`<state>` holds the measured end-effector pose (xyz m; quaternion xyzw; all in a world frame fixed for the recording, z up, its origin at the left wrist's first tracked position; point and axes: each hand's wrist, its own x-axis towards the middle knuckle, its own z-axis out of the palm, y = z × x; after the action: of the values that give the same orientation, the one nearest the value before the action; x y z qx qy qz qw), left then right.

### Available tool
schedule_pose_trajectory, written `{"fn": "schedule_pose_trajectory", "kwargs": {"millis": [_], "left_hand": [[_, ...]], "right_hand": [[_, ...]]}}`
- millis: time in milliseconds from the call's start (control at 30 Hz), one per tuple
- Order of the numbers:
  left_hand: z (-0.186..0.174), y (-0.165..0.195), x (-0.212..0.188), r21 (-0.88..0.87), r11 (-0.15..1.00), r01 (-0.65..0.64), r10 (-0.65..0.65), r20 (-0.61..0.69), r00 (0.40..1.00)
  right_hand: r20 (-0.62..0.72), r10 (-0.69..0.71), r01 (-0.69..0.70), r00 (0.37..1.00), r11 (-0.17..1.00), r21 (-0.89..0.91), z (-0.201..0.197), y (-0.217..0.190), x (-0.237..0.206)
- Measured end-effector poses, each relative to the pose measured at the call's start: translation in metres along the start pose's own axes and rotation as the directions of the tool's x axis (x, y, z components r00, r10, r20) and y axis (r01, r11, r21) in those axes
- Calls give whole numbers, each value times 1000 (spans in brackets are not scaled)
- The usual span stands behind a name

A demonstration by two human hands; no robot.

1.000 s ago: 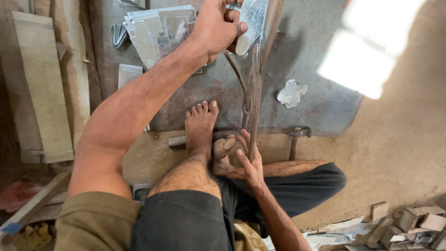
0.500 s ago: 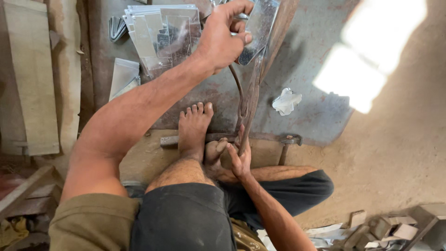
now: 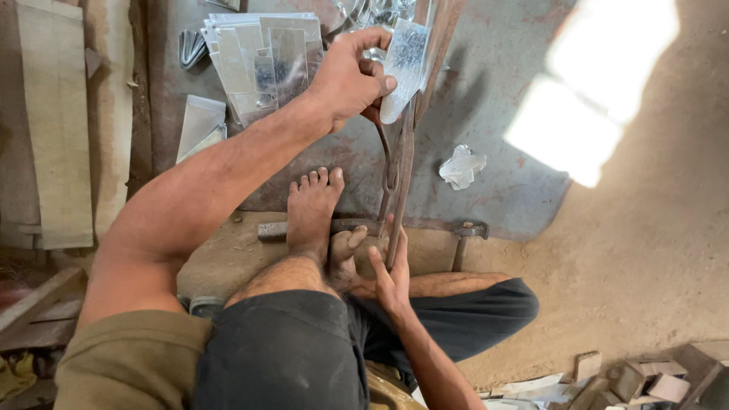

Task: The person sits on the floor of a workshop and cuts small rectangular sheet metal pieces one at a time using a foot-operated lever shear. They hold each piece against the blade with one hand, press the lever down with their foot, and place the cut piece on a growing pile on the work table.

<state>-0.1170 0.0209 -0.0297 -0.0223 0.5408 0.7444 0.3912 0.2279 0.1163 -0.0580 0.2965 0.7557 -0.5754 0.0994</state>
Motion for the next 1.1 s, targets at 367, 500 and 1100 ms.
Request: {"fn": "schedule_pose_trajectory", "kwargs": {"millis": [367,500,1100], "left_hand": [[-1,-20,0,-161,983,83,-82,13,997],[-3,-22,-2,-138,990,30,-26,29,999],[-7,-43,-5,-108,993,-35,44,80,996]], "right_hand": [[-37,-83,85,996,995,55,10,12,21],[-89,-173,167,981,984,-66,11,12,27],[28,-1,-3,1000,987,161,7,-6,10]]}}
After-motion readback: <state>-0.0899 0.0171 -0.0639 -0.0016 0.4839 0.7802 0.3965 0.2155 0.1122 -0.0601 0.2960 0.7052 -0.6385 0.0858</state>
